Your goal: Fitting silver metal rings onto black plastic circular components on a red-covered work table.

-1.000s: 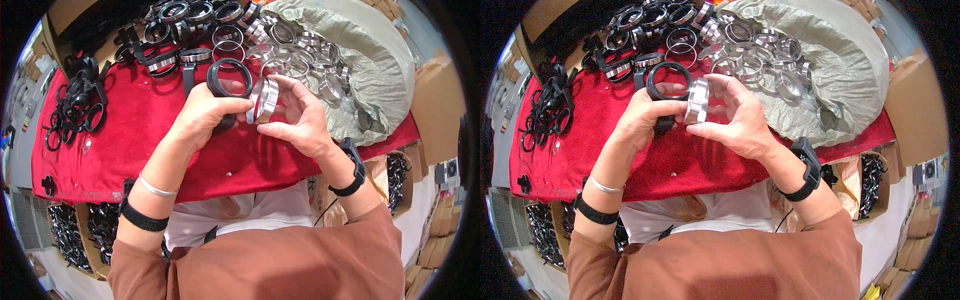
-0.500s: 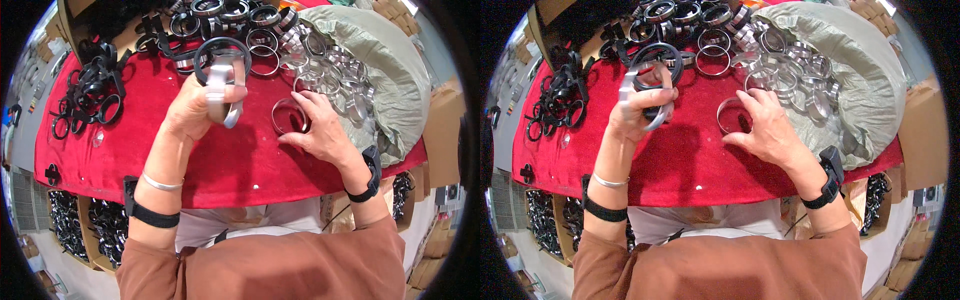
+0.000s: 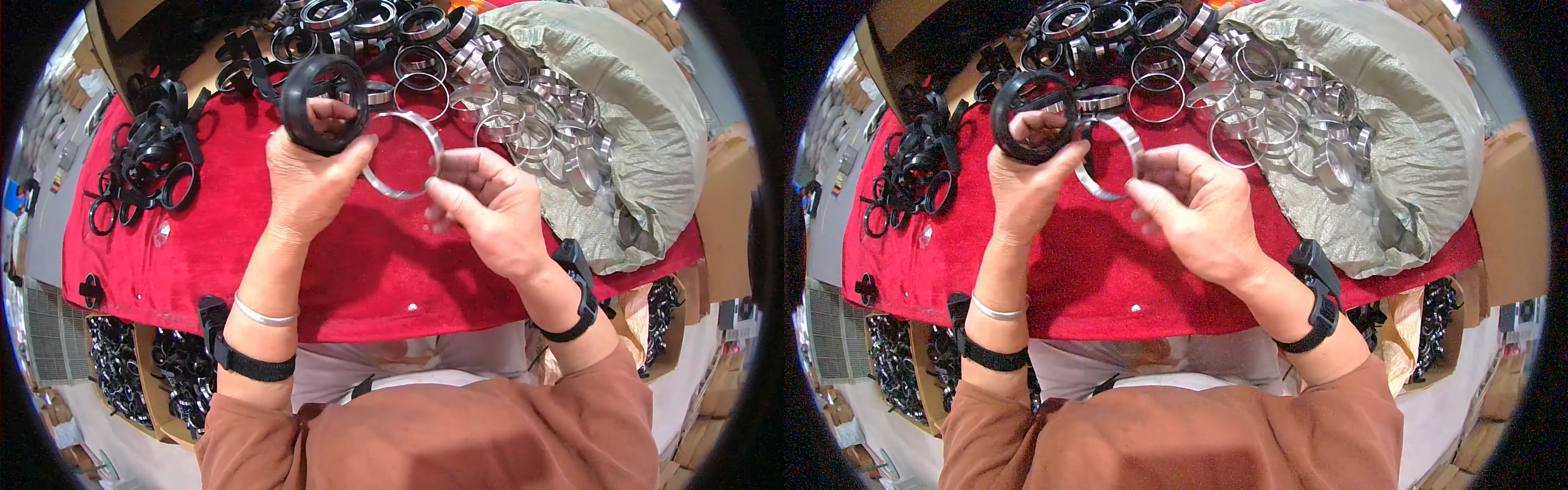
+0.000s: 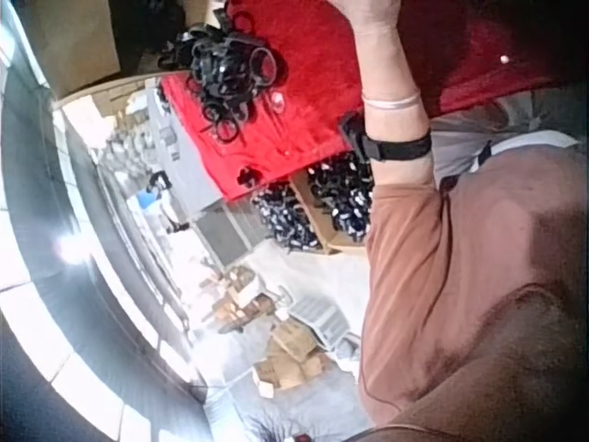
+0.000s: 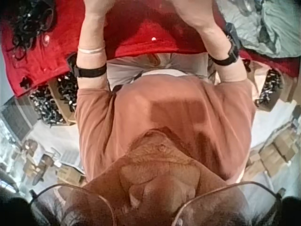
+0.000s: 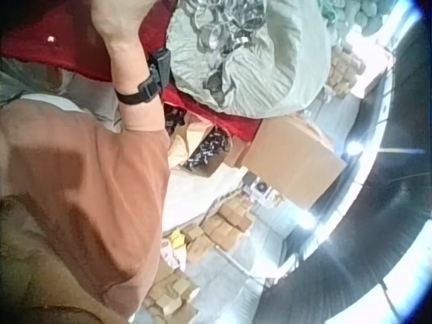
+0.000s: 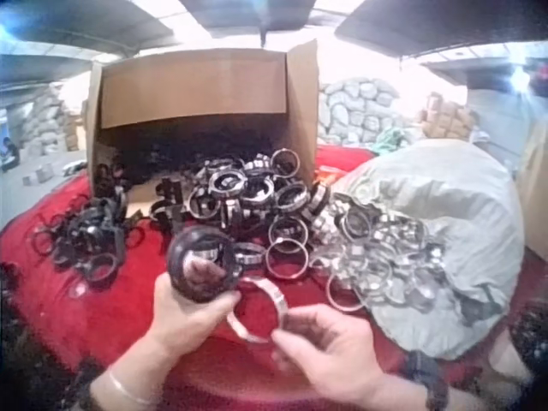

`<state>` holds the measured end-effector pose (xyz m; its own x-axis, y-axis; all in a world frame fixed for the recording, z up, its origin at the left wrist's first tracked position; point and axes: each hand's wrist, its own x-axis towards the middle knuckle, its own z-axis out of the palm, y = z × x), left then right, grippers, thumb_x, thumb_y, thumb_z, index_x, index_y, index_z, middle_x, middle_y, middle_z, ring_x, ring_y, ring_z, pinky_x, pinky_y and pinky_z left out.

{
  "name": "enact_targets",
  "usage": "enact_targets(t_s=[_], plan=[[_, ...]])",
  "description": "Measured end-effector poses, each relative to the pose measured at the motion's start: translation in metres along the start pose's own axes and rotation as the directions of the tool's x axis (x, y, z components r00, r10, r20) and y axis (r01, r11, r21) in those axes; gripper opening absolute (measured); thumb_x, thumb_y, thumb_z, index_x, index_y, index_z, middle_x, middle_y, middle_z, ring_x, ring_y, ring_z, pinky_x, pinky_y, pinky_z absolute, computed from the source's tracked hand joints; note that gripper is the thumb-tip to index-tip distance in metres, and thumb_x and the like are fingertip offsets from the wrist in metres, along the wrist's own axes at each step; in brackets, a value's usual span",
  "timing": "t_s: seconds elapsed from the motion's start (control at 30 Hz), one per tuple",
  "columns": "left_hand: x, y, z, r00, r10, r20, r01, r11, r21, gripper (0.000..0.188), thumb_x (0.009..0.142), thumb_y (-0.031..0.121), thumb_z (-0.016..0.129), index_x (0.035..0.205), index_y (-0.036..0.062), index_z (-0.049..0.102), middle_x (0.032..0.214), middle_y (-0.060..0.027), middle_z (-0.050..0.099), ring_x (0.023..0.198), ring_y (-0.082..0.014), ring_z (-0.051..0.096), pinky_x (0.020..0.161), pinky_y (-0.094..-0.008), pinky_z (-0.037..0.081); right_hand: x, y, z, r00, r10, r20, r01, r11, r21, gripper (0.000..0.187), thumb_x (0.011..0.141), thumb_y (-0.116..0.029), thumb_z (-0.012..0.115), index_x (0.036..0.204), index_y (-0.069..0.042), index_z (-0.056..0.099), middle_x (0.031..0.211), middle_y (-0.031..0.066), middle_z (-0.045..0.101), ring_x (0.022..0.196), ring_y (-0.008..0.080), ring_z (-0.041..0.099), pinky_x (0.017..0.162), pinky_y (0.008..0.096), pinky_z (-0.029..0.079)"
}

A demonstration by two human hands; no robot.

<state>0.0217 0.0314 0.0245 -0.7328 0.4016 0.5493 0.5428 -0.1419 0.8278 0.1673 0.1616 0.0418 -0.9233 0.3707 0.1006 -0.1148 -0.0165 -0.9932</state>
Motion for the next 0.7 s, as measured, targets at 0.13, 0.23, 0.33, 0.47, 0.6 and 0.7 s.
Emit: enact_targets(t_s=[0.13,0.23,0.33,0.47,0.6,0.7], plan=[[0.001,0.010,-0.001,0.984,-0.161,0.077,0.178,0.927,-0.331,0.034,0.070,-0.005,0.074,0.100,0.0009,0.058,0.086,-0.0053,0.065,0.076,-0.0107,0.062,0.067,-0.0238,0.053,0.005,0.015,-0.006,0.994,-0.094,-0.061,0.095,0.995,0.014,0.020,0.089,0.000,0.056,0.108,0.005,0.055,0.095,0.0108,0.065,0.081,0.0141,0.065,0.069,0.0254,0.056],[0.000,0.010,-0.002,0.983,-0.113,0.147,0.173,0.848,-0.500,0.038,0.069,-0.005,0.076,0.102,0.0003,0.059,0.089,-0.0067,0.066,0.078,-0.0115,0.063,0.070,-0.0247,0.055,0.008,0.021,-0.009,0.986,-0.150,-0.066,0.153,0.988,0.036,0.021,0.090,0.001,0.054,0.110,0.005,0.053,0.097,0.0121,0.064,0.084,0.0168,0.066,0.072,0.0274,0.056],[0.001,0.011,-0.008,0.961,-0.182,0.207,0.266,0.806,-0.529,0.040,0.069,-0.004,0.076,0.105,-0.0003,0.059,0.091,-0.0076,0.067,0.080,-0.0122,0.063,0.072,-0.0248,0.054,0.009,0.023,-0.010,0.989,-0.144,-0.046,0.148,0.984,0.098,0.021,0.091,0.001,0.053,0.111,0.005,0.051,0.099,0.0132,0.063,0.087,0.0199,0.066,0.074,0.0300,0.057],[-0.001,0.011,-0.006,0.946,-0.219,0.240,0.314,0.808,-0.499,0.037,0.069,-0.002,0.076,0.102,-0.0002,0.060,0.091,-0.0081,0.067,0.083,-0.0127,0.064,0.071,-0.0248,0.053,0.010,0.029,-0.012,0.999,0.037,0.033,-0.049,0.886,0.462,0.022,0.091,-0.002,0.054,0.112,0.004,0.051,0.099,0.0141,0.063,0.089,0.0231,0.066,0.076,0.0338,0.058],[-0.001,0.013,-0.005,0.948,-0.235,0.215,0.311,0.825,-0.472,0.034,0.071,-0.001,0.075,0.101,0.0003,0.060,0.088,-0.0075,0.068,0.078,-0.0124,0.065,0.066,-0.0231,0.052,0.007,0.023,-0.008,1.000,0.030,-0.009,-0.026,0.960,0.278,0.029,0.088,-0.004,0.059,0.115,0.003,0.049,0.103,0.0144,0.062,0.090,0.0222,0.065,0.076,0.0339,0.057],[0.000,0.008,-0.005,0.943,-0.247,0.222,0.325,0.821,-0.470,0.033,0.071,0.000,0.074,0.100,0.0007,0.060,0.086,-0.0072,0.068,0.075,-0.0117,0.064,0.064,-0.0227,0.051,0.006,0.019,-0.003,0.964,-0.256,-0.076,0.240,0.955,-0.177,0.041,0.085,-0.004,0.063,0.122,0.002,0.047,0.116,0.0135,0.057,0.100,0.0204,0.060,0.084,0.0314,0.052]])
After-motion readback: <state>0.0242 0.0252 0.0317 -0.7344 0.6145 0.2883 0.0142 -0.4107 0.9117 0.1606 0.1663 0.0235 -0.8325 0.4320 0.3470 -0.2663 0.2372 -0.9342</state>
